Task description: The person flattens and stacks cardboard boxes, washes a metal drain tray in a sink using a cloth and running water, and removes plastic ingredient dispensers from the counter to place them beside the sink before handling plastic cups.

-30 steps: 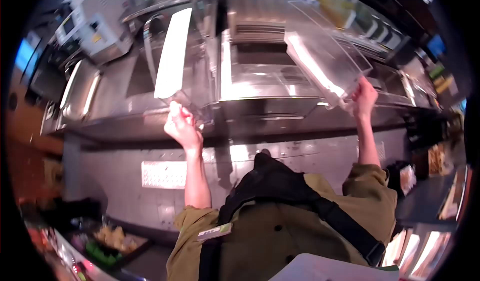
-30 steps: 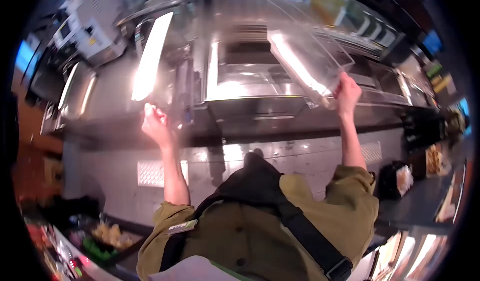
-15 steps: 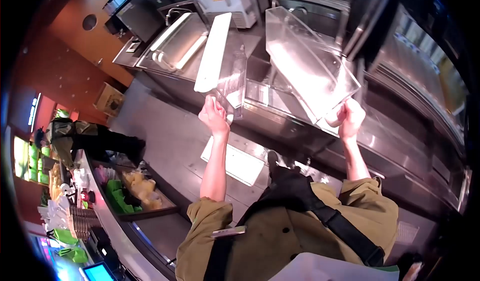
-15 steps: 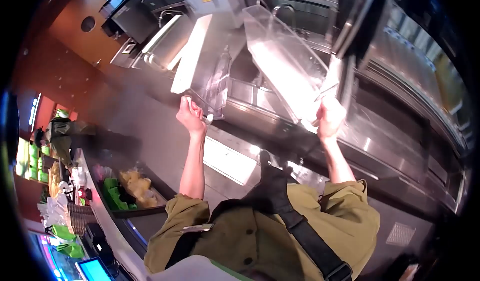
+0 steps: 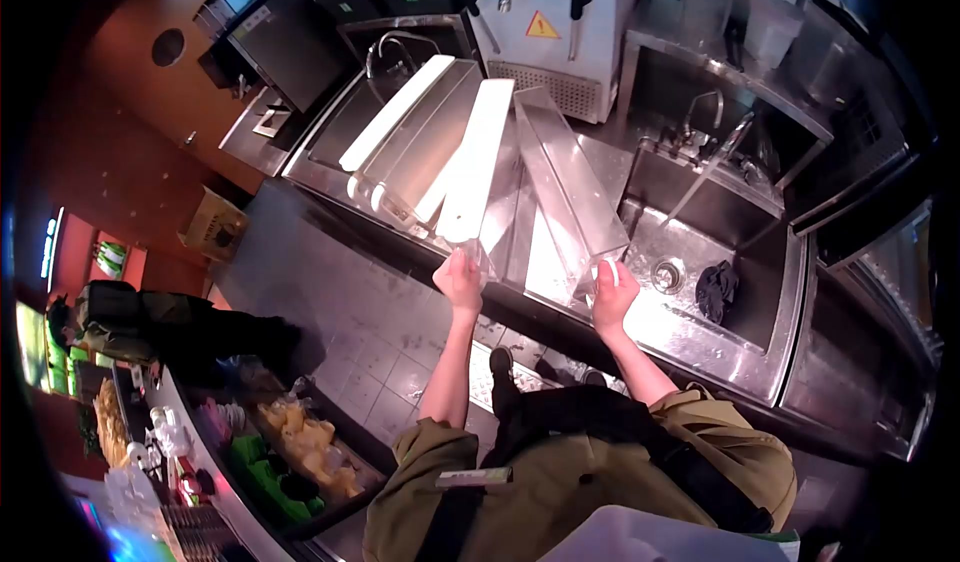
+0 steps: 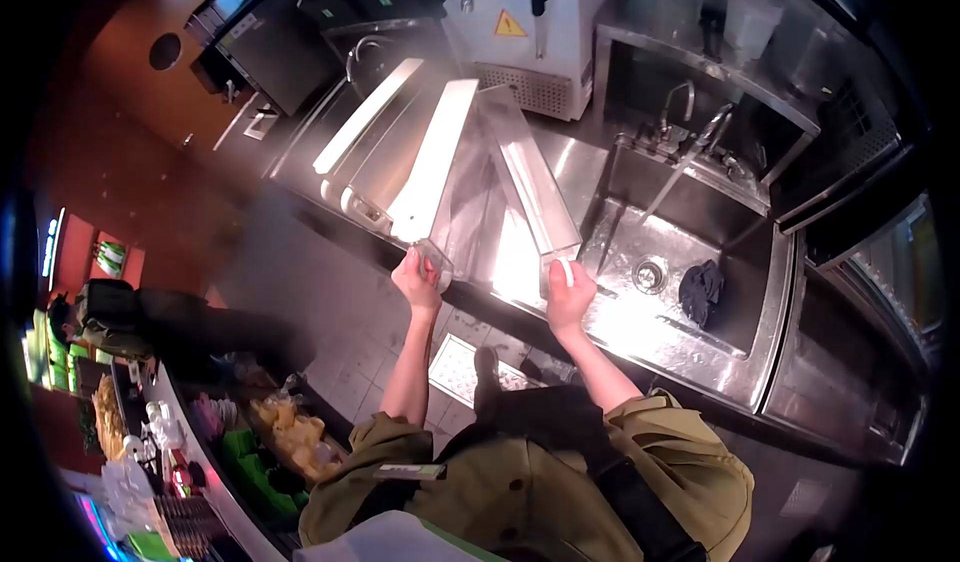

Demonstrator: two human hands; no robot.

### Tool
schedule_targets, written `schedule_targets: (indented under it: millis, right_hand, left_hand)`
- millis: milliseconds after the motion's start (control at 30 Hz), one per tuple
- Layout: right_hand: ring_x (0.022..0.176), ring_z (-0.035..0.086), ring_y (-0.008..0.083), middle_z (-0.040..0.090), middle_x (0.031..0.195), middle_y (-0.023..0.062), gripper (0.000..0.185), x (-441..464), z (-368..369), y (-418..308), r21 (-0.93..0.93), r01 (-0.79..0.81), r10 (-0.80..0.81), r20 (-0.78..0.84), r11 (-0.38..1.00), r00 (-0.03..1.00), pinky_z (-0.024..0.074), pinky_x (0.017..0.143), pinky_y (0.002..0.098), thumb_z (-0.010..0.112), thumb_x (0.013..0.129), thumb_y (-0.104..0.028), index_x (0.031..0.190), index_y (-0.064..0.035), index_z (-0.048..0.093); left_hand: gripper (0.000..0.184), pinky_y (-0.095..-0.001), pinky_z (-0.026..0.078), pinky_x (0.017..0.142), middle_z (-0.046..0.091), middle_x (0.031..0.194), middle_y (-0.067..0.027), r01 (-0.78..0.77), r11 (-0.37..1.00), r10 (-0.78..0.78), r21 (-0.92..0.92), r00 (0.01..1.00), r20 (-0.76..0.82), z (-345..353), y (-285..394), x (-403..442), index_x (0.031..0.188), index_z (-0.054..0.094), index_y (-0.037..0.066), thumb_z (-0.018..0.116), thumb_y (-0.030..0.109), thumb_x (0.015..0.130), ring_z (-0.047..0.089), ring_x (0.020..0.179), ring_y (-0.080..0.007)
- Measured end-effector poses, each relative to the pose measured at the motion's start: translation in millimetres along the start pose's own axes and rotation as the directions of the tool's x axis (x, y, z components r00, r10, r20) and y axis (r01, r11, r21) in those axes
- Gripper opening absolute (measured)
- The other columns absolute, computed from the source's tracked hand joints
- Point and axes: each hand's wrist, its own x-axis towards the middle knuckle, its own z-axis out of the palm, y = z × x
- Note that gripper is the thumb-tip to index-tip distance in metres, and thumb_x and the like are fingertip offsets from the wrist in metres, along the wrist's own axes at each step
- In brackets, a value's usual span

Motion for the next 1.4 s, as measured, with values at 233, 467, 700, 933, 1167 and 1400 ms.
schedule_targets:
  millis: [233,467,700,933,1167,1400]
  right_hand:
    - [0.044,0.035,0.005,0.041,0.05,-0.0013,0.027,-37.7,123.6,29.8,0.086,-0.061,0.065,-0.042,0.994,0.997,0.0272,0.041,0.0194,0.048,0.081,-0.017,0.058,-0.0038,0.042]
    - [0.052,0.043,0.0097,0.047,0.058,0.0033,0.025,-51.5,191.6,15.8,0.125,-0.258,0.252,0.065,0.958,0.966,0.0369,0.05,0.0221,0.043,0.084,-0.016,0.065,0.0001,0.047]
    - [0.094,0.051,0.0166,0.057,0.098,0.0091,0.039,2.5,110.1,6.0,-0.13,-0.447,0.462,0.134,0.885,0.877,0.0389,0.079,0.0304,0.029,0.088,-0.031,0.095,-0.0055,0.057]
    - [0.116,0.033,0.0264,0.03,0.129,0.0138,0.077,92.7,199.8,95.9,0.069,-0.657,0.597,0.353,0.751,0.72,0.0303,0.093,0.0371,0.016,0.077,-0.065,0.131,-0.01,0.017]
    - [0.111,0.037,0.0231,0.037,0.122,0.014,0.075,90.7,224.4,133.0,0.107,-0.574,0.54,0.236,0.812,0.808,0.0328,0.091,0.0333,0.019,0.08,-0.061,0.126,-0.002,0.026]
    - [0.101,0.044,0.0199,0.044,0.11,0.0122,0.055,83.2,260.3,72.1,0.193,-0.526,0.497,0.178,0.828,0.849,0.0364,0.087,0.0309,0.025,0.087,-0.045,0.115,0.0011,0.036]
  left_hand:
    - [0.038,-0.0199,0.023,0.035,0.036,0.043,0.0016,0.193,0.978,-0.176,-0.073,0.965,0.195,-48.0,-15.8,80.4,0.049,0.039,0.004,0.046,0.026,0.08,0.031,0.037,-0.0052]
    - [0.037,-0.0208,0.033,0.041,0.048,0.05,-0.0048,0.236,0.972,-0.216,0.022,0.846,0.487,-81.8,-26.7,118.6,0.059,0.049,0.0,0.046,0.03,0.081,0.043,0.043,-0.0082]
    - [0.023,-0.0286,0.043,0.068,0.057,0.082,-0.0101,-0.476,0.834,0.383,0.279,0.864,0.327,-157.2,56.2,194.9,0.085,0.055,-0.002,0.038,0.014,0.082,0.054,0.073,-0.0177]
    - [0.077,-0.0346,0.028,0.095,0.039,0.123,-0.0114,0.577,0.791,-0.448,0.205,0.317,0.836,-71.8,-33.1,351.6,0.124,0.032,0.004,0.014,0.063,0.078,0.037,0.114,-0.0219]
    - [0.076,-0.0356,0.028,0.094,0.038,0.125,-0.0094,0.561,0.761,-0.498,0.326,0.183,0.848,-30.0,-71.7,354.7,0.126,0.03,0.009,0.012,0.065,0.077,0.036,0.114,-0.0216]
    - [0.076,-0.0366,0.029,0.093,0.037,0.126,-0.0074,0.511,0.777,-0.5,0.367,0.147,0.853,-56.6,-106.6,364.2,0.127,0.028,0.014,0.01,0.066,0.075,0.035,0.115,-0.0213]
